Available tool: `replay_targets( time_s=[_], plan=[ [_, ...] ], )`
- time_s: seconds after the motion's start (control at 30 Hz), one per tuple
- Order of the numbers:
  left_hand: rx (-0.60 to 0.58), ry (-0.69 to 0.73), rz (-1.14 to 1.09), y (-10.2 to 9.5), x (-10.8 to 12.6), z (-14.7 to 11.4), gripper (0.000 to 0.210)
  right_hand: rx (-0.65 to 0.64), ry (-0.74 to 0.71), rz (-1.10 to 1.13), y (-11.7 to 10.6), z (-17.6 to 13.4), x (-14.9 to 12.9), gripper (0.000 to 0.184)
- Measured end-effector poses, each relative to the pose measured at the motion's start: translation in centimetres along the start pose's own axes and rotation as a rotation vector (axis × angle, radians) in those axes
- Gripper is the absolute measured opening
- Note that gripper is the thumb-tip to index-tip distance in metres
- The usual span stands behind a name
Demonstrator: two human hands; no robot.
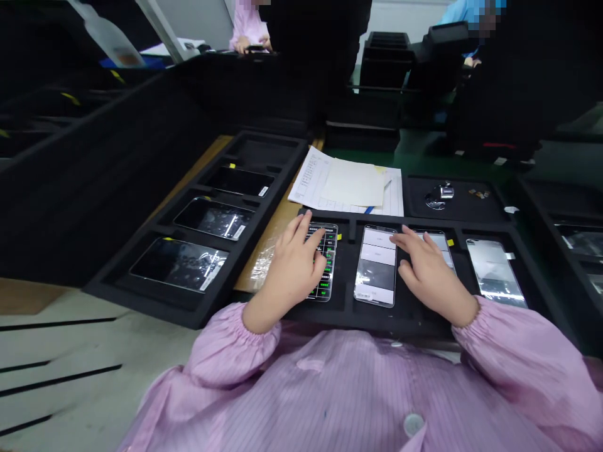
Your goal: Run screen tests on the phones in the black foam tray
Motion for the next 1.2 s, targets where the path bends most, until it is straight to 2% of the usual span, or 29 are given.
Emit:
replay_targets(
  time_s=[0.1, 0.3, 0.43, 0.53, 0.8, 0.93, 1.07, 1.2],
  plan=[
    [0.018, -0.026, 0.001, -0.4, -0.6, 0.1, 0.044, -0.040, 0.014, -0.026, 0.7, 0.1, 0.0, 0.046],
    [-0.014, -0.043, 0.022, 0.2, -1.0, 0.2, 0.045, 0.107, -0.021, 0.054, -1.6, -1.0, -1.0, 0.038],
    [-0.104, -0.056, 0.043, 1.5, -1.3, 0.2, 0.045, 0.120, -0.025, 0.085, -1.6, -1.5, -1.3, 0.037],
    [-0.082, -0.048, 0.046, 1.3, -1.3, -0.1, 0.046, 0.124, -0.031, 0.088, -1.4, -1.7, -1.5, 0.037],
    [0.053, -0.021, 0.001, -0.9, 0.1, -2.3, 0.044, 0.022, -0.076, 0.041, 0.1, -1.8, -2.2, 0.036],
    [0.025, -0.031, 0.018, 0.0, 0.4, -3.0, 0.042, 0.049, -0.126, 0.069, -0.7, -2.3, -3.2, 0.035],
    [-0.002, -0.055, 0.045, 1.1, 0.0, -3.2, 0.040, -0.002, -0.226, 0.118, -0.6, -3.2, -4.9, 0.034],
    [0.065, -0.034, 0.048, 0.2, 0.1, -4.0, 0.041, -0.085, -0.230, 0.116, 0.1, -3.4, -5.1, 0.033]
  ],
)
Point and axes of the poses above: each hand's wrist, its own z-axis towards the middle knuckle, its own y-axis out of the palm, x = y × z, the point moved 10 cm from there along z, towards the middle knuckle
